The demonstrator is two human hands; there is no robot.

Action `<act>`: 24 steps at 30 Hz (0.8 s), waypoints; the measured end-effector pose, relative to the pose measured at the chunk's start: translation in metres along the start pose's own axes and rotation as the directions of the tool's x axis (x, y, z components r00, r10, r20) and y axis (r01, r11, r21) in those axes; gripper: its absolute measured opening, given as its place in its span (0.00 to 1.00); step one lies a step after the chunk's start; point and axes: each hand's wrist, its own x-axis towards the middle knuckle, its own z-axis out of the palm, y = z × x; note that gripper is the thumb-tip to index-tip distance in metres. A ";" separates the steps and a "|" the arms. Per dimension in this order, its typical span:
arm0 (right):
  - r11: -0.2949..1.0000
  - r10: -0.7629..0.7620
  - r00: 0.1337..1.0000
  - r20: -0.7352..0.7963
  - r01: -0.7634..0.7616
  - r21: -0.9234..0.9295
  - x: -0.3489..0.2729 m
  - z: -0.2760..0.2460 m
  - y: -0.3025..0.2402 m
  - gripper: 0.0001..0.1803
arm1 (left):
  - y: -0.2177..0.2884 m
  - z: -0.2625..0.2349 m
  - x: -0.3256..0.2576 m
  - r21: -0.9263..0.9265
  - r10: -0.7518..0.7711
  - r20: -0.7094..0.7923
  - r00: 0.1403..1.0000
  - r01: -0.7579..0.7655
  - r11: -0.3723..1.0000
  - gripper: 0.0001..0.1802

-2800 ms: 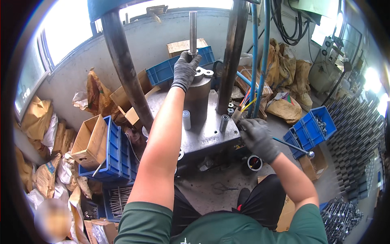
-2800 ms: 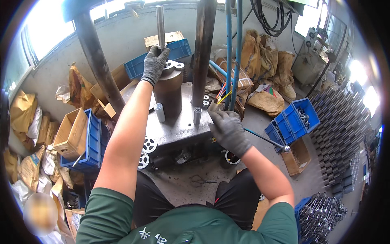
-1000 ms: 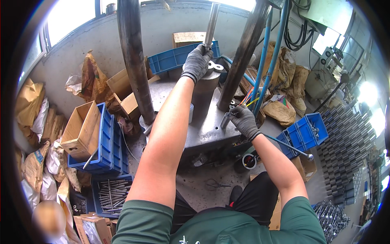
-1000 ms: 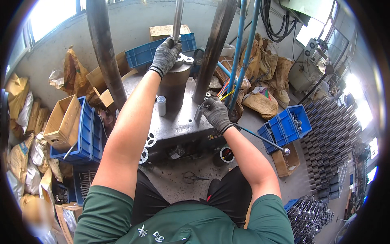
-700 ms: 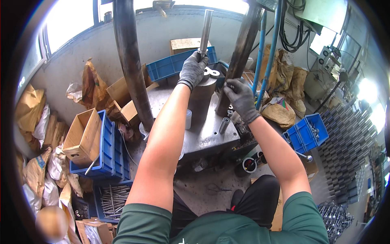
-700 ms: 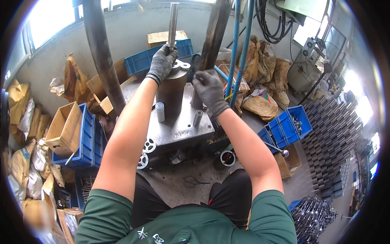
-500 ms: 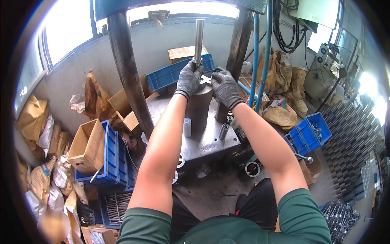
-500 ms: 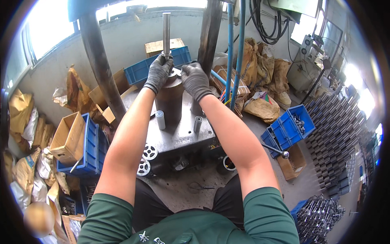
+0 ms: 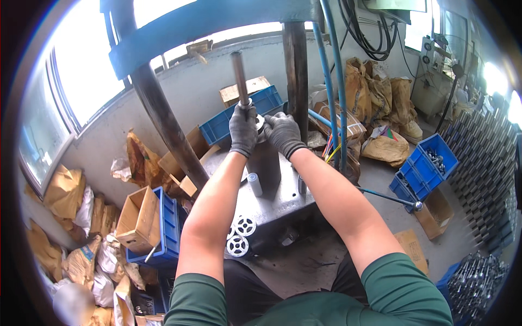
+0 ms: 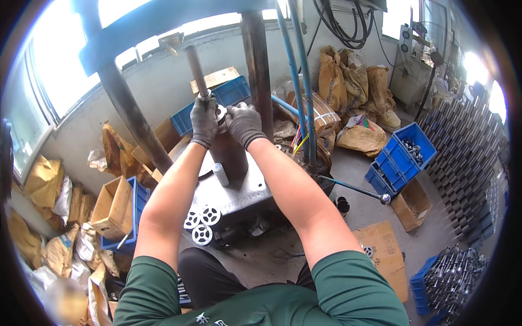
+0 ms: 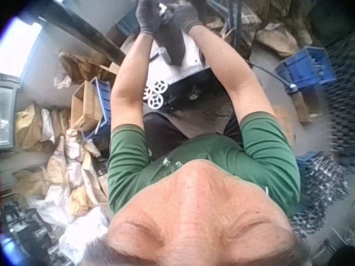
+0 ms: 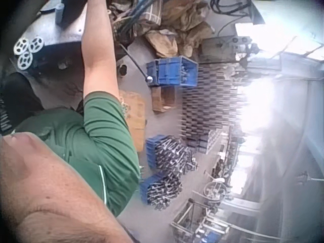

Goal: Operating a vertical press machine to manufacture metal components, involving loading parts and using a lever.

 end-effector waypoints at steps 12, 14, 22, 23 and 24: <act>1.000 -0.002 1.000 0.010 0.002 0.025 -0.010 -0.010 -0.006 0.26 | 0.058 0.012 0.038 -0.322 -0.084 -0.428 0.900 -0.065 0.945 0.06; 1.000 0.015 0.999 0.051 -0.016 0.026 -0.009 -0.011 -0.006 0.29 | 0.059 0.015 0.034 -0.321 -0.073 -0.373 0.925 -0.055 0.946 0.06; 1.000 -0.015 1.000 -0.024 0.016 0.008 -0.008 -0.004 -0.003 0.25 | 0.053 0.022 0.035 -0.283 -0.101 -0.215 0.971 0.038 0.958 0.05; 1.000 -0.004 1.000 0.008 0.003 0.025 -0.007 -0.005 -0.002 0.24 | 0.053 0.022 0.036 -0.233 -0.099 -0.210 0.973 0.048 0.971 0.07; 0.999 0.008 0.999 0.038 -0.009 0.042 -0.008 -0.006 -0.002 0.23 | 0.053 0.022 0.036 -0.243 -0.090 -0.209 0.974 0.038 0.969 0.07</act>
